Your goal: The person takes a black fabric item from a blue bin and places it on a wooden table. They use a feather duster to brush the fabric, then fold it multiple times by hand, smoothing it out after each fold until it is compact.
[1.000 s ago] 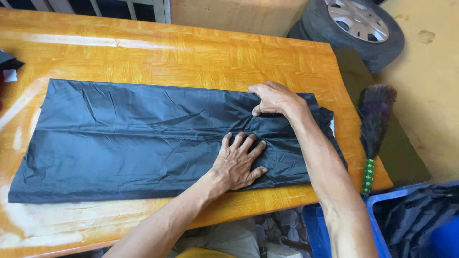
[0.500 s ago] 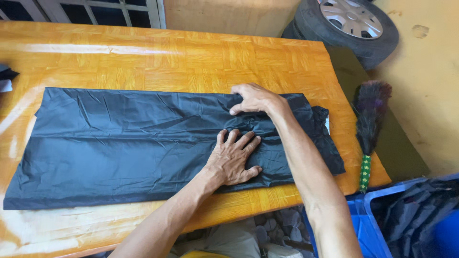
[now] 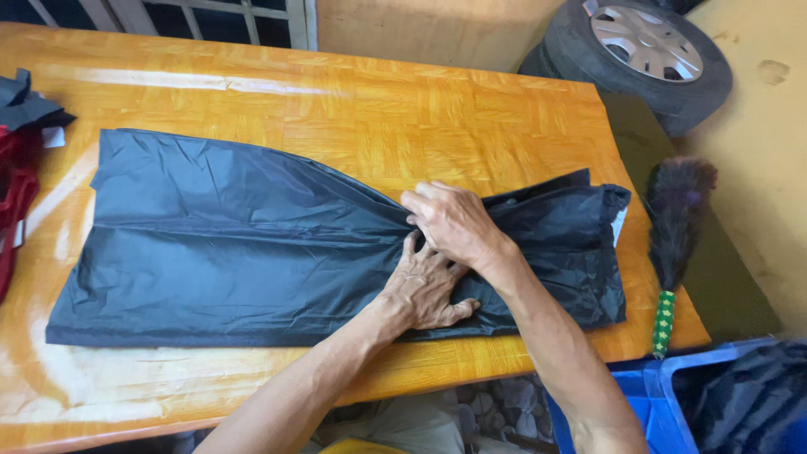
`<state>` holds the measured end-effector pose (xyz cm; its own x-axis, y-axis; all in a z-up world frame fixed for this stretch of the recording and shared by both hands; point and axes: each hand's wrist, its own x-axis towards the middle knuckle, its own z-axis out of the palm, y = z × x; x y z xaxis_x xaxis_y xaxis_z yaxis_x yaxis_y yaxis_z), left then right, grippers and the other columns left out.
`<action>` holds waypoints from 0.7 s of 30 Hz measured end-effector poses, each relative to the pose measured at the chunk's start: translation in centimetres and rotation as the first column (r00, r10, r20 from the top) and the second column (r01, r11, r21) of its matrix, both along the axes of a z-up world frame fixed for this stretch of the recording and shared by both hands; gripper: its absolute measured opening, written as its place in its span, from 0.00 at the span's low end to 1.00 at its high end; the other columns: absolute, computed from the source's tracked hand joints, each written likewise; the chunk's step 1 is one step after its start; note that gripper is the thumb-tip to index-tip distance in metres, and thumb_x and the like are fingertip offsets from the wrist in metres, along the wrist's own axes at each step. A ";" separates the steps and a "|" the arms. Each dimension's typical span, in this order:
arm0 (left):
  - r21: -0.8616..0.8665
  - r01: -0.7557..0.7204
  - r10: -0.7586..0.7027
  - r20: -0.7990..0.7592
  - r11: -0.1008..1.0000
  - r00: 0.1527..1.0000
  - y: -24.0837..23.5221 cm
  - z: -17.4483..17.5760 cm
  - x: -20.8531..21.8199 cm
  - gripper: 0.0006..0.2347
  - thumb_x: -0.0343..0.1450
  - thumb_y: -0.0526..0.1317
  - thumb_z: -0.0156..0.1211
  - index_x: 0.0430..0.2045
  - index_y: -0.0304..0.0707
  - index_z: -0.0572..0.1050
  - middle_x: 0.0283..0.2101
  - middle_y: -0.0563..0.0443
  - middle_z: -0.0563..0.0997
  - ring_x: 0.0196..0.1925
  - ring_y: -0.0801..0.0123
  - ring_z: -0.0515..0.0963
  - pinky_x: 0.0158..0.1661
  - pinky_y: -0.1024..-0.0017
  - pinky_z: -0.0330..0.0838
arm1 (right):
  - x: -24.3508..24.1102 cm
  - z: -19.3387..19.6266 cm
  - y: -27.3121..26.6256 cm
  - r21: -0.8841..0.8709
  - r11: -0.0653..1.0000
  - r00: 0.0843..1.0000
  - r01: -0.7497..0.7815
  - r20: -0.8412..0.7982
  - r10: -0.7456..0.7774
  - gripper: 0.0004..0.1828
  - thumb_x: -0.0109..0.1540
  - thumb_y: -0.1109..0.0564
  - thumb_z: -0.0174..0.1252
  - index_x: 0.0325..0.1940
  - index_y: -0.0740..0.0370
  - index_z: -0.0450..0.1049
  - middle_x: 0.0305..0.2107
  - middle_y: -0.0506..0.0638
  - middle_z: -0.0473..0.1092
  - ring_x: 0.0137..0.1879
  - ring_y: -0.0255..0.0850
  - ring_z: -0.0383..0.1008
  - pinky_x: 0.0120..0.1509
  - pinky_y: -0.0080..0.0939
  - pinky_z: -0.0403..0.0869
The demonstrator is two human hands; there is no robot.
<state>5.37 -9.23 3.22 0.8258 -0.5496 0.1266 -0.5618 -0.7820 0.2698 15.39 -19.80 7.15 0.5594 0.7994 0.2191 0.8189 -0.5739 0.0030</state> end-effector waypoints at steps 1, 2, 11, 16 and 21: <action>-0.010 -0.003 0.003 0.038 1.000 0.999 -0.1 0.1 -0.2 0.33 0.65 0.65 0.48 0.61 0.46 0.69 0.63 0.44 0.70 0.67 0.47 0.63 0.65 0.39 0.47 | -0.3 -0.5 0.0 0.020 1.000 0.997 0.005 0.072 -0.007 0.07 0.63 0.49 0.59 0.42 0.49 0.69 0.30 0.48 0.68 0.43 0.49 0.75 0.45 0.48 0.76; -0.018 -0.006 0.007 0.073 1.000 0.997 -0.2 0.1 -0.5 0.32 0.65 0.64 0.49 0.60 0.44 0.71 0.61 0.41 0.72 0.66 0.48 0.67 0.65 0.39 0.48 | -0.7 -1.1 -0.1 0.042 0.999 0.990 0.009 0.141 -0.015 0.07 0.63 0.48 0.58 0.41 0.48 0.68 0.30 0.46 0.65 0.42 0.47 0.73 0.44 0.46 0.75; -0.097 -0.305 0.320 0.309 0.947 0.895 8.0 -2.2 -7.7 0.34 0.73 0.66 0.46 0.57 0.31 0.72 0.62 0.38 0.73 0.66 0.44 0.68 0.62 0.34 0.56 | -1.4 0.3 0.5 0.187 0.982 0.975 -0.013 0.220 -0.029 0.09 0.60 0.59 0.63 0.34 0.56 0.68 0.28 0.52 0.66 0.36 0.53 0.70 0.39 0.52 0.68; -0.113 -0.300 0.319 0.240 0.947 0.917 8.8 -3.3 -8.1 0.35 0.72 0.67 0.42 0.66 0.39 0.64 0.70 0.45 0.66 0.72 0.48 0.61 0.66 0.35 0.44 | 0.6 -0.3 0.7 0.102 0.993 0.989 0.064 0.125 -0.076 0.09 0.60 0.55 0.64 0.36 0.56 0.68 0.29 0.53 0.70 0.38 0.56 0.73 0.39 0.55 0.70; -0.066 -0.312 0.319 0.242 0.948 0.916 8.7 -3.7 -7.8 0.36 0.72 0.68 0.40 0.68 0.43 0.62 0.72 0.49 0.63 0.72 0.50 0.60 0.65 0.37 0.45 | 3.8 0.5 2.0 -0.043 0.977 0.976 0.206 -0.062 -0.209 0.10 0.61 0.56 0.59 0.44 0.56 0.68 0.32 0.59 0.76 0.41 0.68 0.75 0.38 0.67 0.69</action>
